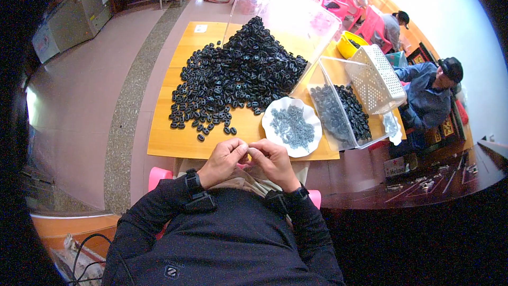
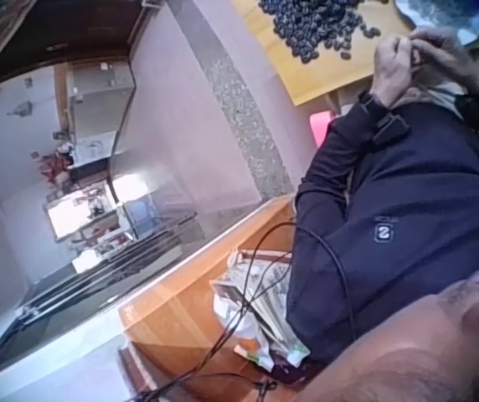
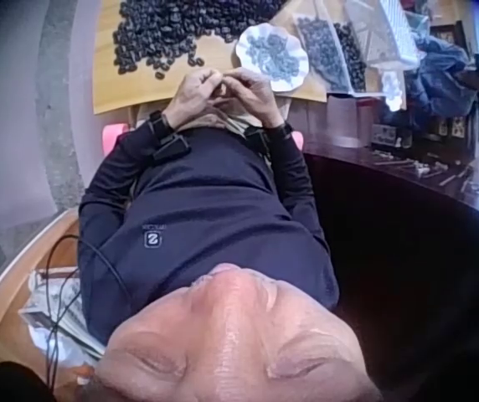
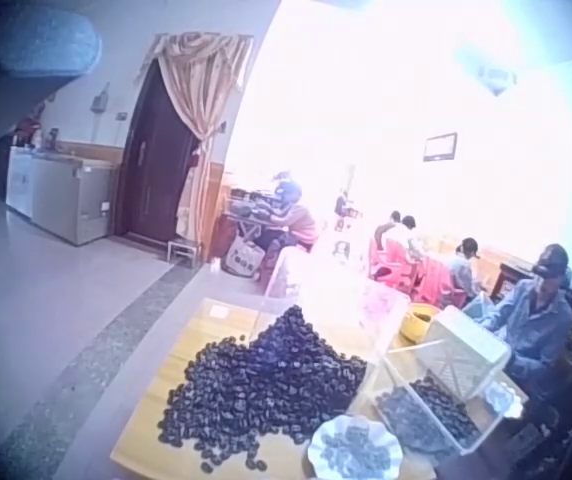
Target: The person picks up a black plastic toggle and a metal spring by hand, inserts the spring into the toggle, and places the assembled piece into a plastic container.
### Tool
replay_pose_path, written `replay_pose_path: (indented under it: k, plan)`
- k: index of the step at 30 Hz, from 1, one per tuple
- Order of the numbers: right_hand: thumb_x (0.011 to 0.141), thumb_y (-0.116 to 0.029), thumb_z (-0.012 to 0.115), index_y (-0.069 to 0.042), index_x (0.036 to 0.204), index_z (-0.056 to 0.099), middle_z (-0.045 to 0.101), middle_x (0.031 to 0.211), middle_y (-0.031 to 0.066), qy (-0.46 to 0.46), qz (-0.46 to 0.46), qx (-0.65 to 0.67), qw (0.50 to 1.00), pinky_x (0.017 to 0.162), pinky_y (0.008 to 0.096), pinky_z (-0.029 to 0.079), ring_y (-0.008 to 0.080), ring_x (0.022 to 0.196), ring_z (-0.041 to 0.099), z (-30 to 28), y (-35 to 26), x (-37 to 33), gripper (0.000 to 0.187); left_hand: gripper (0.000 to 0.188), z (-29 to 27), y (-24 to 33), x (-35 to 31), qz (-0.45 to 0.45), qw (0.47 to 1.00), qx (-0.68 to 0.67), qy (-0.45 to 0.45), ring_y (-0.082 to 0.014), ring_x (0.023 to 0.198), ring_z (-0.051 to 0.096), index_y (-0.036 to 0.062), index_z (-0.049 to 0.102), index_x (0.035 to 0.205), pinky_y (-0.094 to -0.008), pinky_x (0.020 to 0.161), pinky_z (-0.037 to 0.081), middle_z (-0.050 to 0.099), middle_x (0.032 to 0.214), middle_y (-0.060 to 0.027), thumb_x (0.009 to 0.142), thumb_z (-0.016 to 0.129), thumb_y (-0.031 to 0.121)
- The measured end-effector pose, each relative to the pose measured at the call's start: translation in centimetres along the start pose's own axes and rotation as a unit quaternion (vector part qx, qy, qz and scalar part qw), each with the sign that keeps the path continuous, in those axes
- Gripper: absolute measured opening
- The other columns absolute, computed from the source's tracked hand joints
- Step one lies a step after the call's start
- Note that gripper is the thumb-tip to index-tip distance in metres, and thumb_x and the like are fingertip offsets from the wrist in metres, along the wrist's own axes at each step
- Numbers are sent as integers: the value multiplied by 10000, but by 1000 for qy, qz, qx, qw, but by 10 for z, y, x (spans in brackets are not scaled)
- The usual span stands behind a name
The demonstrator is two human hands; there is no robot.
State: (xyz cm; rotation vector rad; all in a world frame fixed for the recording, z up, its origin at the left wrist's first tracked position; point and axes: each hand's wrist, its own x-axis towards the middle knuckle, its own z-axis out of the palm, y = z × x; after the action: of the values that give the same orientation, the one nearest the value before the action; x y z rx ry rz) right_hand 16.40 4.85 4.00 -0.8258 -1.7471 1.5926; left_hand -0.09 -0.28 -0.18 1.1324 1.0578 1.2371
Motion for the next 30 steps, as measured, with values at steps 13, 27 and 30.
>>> replay_pose_path:
  k: [13, 27, 30]
  plan:
    - [892, -36, 632, 36, 904, 633, 657, 852, 52, 3, 31, -3, 1000, 639, 217, 522, 82, 727, 632, -4, 12, 0, 72, 228, 1, -2, 0, 13, 1000, 19, 4, -50, 685, 523, -10, 596, 910, -206, 613, 460, 571, 761, 5, 983, 501, 183]
    - [887, -54, 609, 30, 887, 633, 615, 725, 110, -1, -69, -198, 978, 561, 289, 456, 174, 610, 578, -8, 16, -2, 87, 216, 3, 14, -5, 3, 1000, 1, 10, -39, 684, 484, -2, 580, 871, -205, 587, 433, 546, 748, 18, 976, 515, 176]
    - [873, -57, 634, 24, 865, 640, 620, 687, 82, -5, -53, -175, 983, 547, 271, 450, 116, 604, 567, -11, 18, -1, 82, 212, 2, 10, -4, 14, 999, 31, 7, -41, 680, 490, -4, 575, 873, -209, 587, 438, 550, 744, 16, 974, 517, 173]
